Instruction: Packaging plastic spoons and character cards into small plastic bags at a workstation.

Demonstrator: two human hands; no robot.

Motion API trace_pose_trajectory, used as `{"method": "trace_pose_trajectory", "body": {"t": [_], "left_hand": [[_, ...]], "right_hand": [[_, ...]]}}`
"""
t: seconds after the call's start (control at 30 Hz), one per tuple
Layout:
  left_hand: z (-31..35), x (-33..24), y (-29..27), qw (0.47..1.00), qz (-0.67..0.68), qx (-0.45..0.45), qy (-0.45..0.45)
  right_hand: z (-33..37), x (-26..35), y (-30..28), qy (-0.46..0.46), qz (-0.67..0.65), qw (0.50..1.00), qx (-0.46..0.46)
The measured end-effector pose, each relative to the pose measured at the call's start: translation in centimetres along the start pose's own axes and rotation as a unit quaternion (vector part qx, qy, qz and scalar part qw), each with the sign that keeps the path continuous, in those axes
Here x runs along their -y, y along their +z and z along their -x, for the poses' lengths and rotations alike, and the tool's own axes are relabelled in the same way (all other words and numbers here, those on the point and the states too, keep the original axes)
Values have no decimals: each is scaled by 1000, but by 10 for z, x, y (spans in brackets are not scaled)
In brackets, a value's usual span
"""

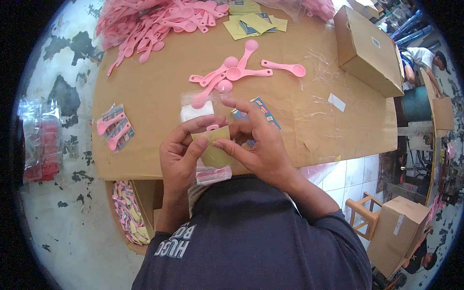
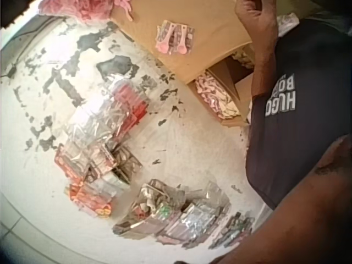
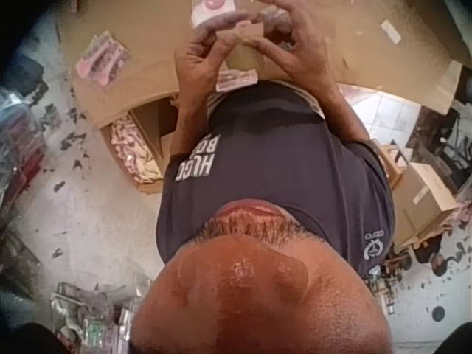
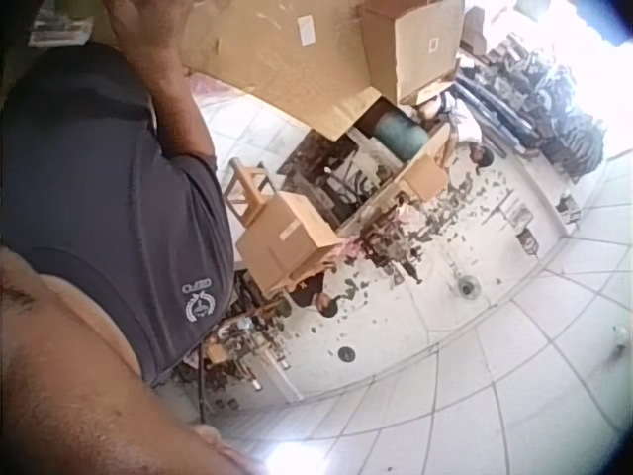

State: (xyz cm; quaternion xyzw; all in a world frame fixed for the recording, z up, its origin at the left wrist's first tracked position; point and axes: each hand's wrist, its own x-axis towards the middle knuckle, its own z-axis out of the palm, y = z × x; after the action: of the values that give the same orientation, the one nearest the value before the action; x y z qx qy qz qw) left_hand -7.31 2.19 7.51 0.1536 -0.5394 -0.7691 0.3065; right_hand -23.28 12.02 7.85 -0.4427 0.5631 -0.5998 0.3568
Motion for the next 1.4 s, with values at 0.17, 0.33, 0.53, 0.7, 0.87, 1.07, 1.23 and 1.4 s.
{"method": "trace_pose_trajectory", "body": {"t": [0.17,0.33,0.53,0.7,0.87,1.07,1.23,1.4], "left_hand": [[8,4,5,993,-54,-100,-7],[10,-5,12,992,-49,-116,-5],[17,-2,11,986,-143,-90,-7],[15,0,15,975,-203,-93,10],[14,2,15,964,-262,-50,18],[7,-7,25,967,-254,-5,-6],[8,-11,25,987,-152,-48,-32],[9,-1,7,995,-52,-87,6]], "right_hand": [[0,-4,-2,-10,48,999,-6],[-18,8,-5,-240,283,917,-143],[-30,17,4,-364,391,834,-142],[-27,12,4,-375,403,820,-155],[-32,9,-5,-377,394,823,-158],[-33,14,-21,-309,267,896,-172],[-41,11,-41,-194,-71,952,-225],[-30,-3,-66,-224,-301,921,-110]]}}
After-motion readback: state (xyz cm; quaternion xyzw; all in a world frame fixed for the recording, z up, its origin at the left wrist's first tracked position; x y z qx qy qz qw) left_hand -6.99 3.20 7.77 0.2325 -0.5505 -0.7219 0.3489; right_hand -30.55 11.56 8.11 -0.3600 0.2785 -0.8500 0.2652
